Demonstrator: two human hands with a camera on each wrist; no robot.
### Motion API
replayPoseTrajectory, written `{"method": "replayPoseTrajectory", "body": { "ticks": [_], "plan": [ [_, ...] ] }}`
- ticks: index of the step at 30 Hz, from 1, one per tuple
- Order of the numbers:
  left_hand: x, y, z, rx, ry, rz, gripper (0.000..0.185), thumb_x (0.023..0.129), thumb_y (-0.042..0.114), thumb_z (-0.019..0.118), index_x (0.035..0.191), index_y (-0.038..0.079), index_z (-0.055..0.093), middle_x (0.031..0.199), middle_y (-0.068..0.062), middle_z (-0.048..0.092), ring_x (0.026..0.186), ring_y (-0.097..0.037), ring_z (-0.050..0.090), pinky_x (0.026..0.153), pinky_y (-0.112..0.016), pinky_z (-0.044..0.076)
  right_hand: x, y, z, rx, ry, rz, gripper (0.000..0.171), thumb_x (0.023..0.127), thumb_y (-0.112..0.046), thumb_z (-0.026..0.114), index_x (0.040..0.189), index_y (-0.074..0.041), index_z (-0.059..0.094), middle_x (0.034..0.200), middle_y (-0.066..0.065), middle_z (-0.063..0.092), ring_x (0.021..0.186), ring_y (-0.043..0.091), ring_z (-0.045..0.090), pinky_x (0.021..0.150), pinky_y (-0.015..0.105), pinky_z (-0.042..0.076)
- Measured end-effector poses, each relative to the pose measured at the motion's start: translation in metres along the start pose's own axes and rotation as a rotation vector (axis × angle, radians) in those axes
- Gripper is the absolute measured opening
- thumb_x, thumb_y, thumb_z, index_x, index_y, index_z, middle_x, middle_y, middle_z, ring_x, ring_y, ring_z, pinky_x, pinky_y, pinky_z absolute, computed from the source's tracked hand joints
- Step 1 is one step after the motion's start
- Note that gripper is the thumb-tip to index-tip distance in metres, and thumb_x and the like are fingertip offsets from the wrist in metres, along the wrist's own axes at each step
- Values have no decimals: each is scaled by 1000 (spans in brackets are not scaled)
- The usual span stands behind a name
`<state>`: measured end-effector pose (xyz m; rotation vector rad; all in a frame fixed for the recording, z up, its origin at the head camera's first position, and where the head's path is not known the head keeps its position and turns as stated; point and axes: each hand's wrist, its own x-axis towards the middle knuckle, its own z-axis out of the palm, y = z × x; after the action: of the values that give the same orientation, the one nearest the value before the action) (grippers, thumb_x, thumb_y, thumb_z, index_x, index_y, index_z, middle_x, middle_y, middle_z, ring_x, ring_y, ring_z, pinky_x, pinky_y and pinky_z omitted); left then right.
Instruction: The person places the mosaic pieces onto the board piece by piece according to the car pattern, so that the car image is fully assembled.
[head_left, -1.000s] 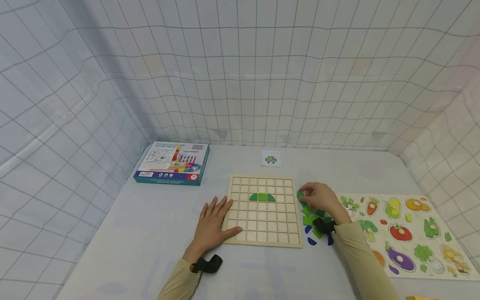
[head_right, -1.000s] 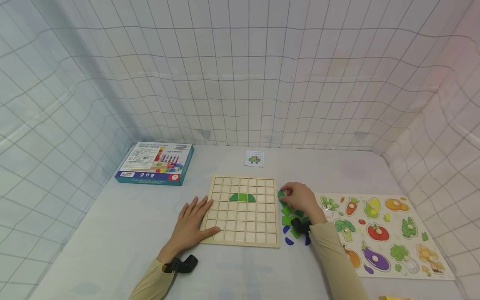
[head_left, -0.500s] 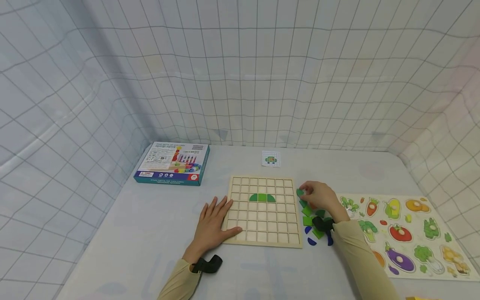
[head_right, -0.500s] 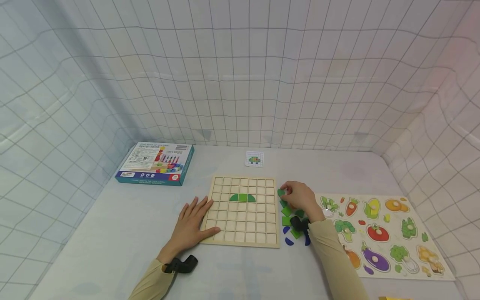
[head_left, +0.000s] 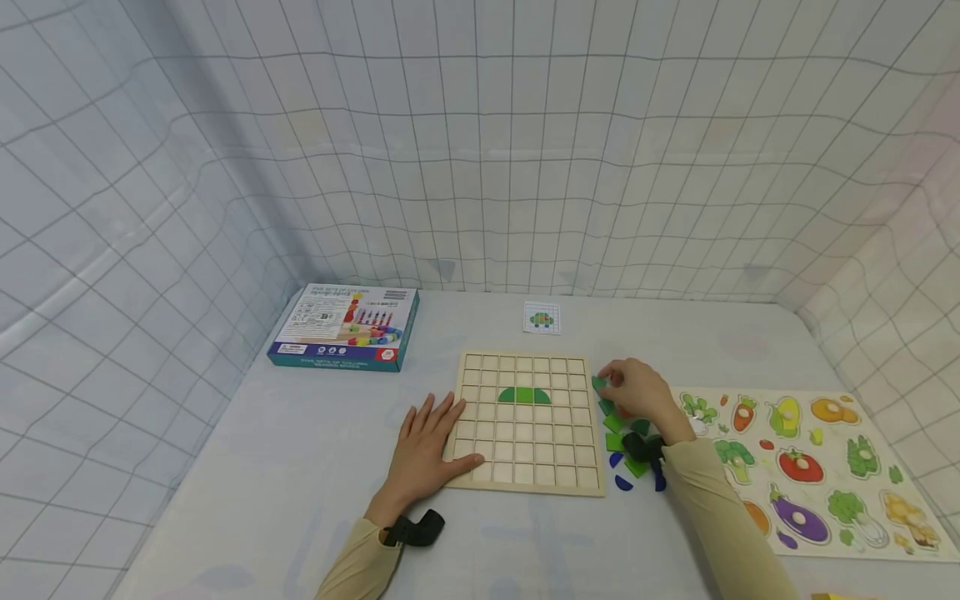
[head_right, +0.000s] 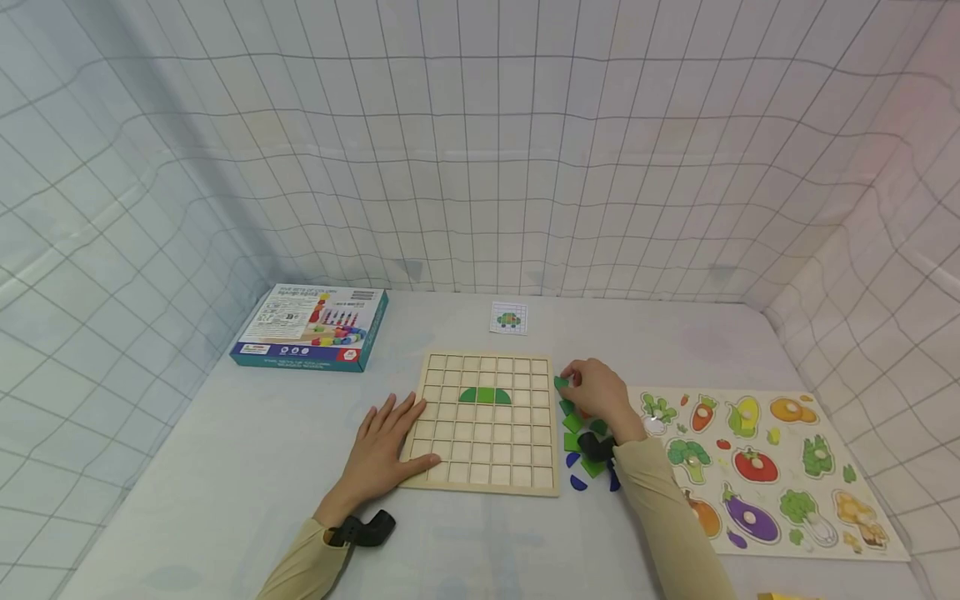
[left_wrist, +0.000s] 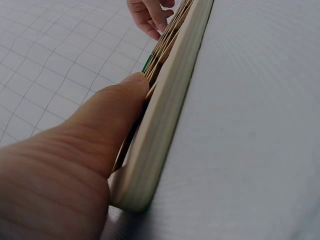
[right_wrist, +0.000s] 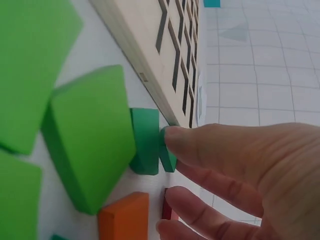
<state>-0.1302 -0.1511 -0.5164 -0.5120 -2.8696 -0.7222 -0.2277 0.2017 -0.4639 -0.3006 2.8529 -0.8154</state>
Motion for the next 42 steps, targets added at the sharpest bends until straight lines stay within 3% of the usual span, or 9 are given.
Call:
{"method": "replayPoseTrajectory", "body": {
  "ticks": [8, 14, 27, 31, 36, 42],
  "plan": [
    [1, 0, -1, 2, 2, 2, 88, 78, 62, 64, 147, 14, 38, 152, -7, 31, 141, -33, 14, 110, -54, 6, -1, -5, -1, -1, 62, 53, 25, 83, -18, 72, 99, 1, 70, 97, 14, 64, 84, 28, 60, 73, 44, 49],
    [1, 0, -2, 10, 2, 1, 88, 78, 62, 64, 147, 14, 38, 152, -6, 31, 142, -32, 13, 110, -54, 6, 1, -7, -1, 21, 65, 65, 22, 83, -17, 73, 94, 2, 70, 92, 13, 65, 80, 26, 60, 70, 41, 51],
    [1, 0, -2, 20, 4, 6, 88, 78, 61, 65, 147, 13, 38, 152, -7, 31, 141, -33, 14, 110, -54, 6, 0, 1, 2, 175, 78, 66, 17, 80, -12, 74, 84, -1, 62, 82, 9, 63, 73, 22, 57, 61, 34, 49],
    [1, 0, -2, 19, 3, 5, 88, 78, 61, 65, 147, 13, 38, 152, -7, 31, 141, -33, 14, 110, -54, 7, -5, 0, 5, 207, 120, 29, 16, 84, -11, 71, 92, 0, 63, 84, 8, 61, 71, 22, 57, 59, 33, 48],
    [1, 0, -2, 14, 3, 2, 88, 78, 61, 65, 147, 14, 38, 152, -7, 31, 141, -33, 14, 110, -54, 7, -12, -9, 15, 231, 170, -106, 18, 88, -5, 64, 106, 1, 64, 83, 6, 57, 69, 20, 51, 59, 33, 44],
    [0, 2, -3, 5, -5, -3, 88, 78, 61, 65, 147, 13, 38, 152, -8, 31, 141, -34, 14, 110, -54, 7, -17, -29, 27, 282, 168, -227, 15, 86, -5, 67, 100, 0, 67, 79, 2, 59, 70, 17, 53, 60, 31, 44]
  ]
}}
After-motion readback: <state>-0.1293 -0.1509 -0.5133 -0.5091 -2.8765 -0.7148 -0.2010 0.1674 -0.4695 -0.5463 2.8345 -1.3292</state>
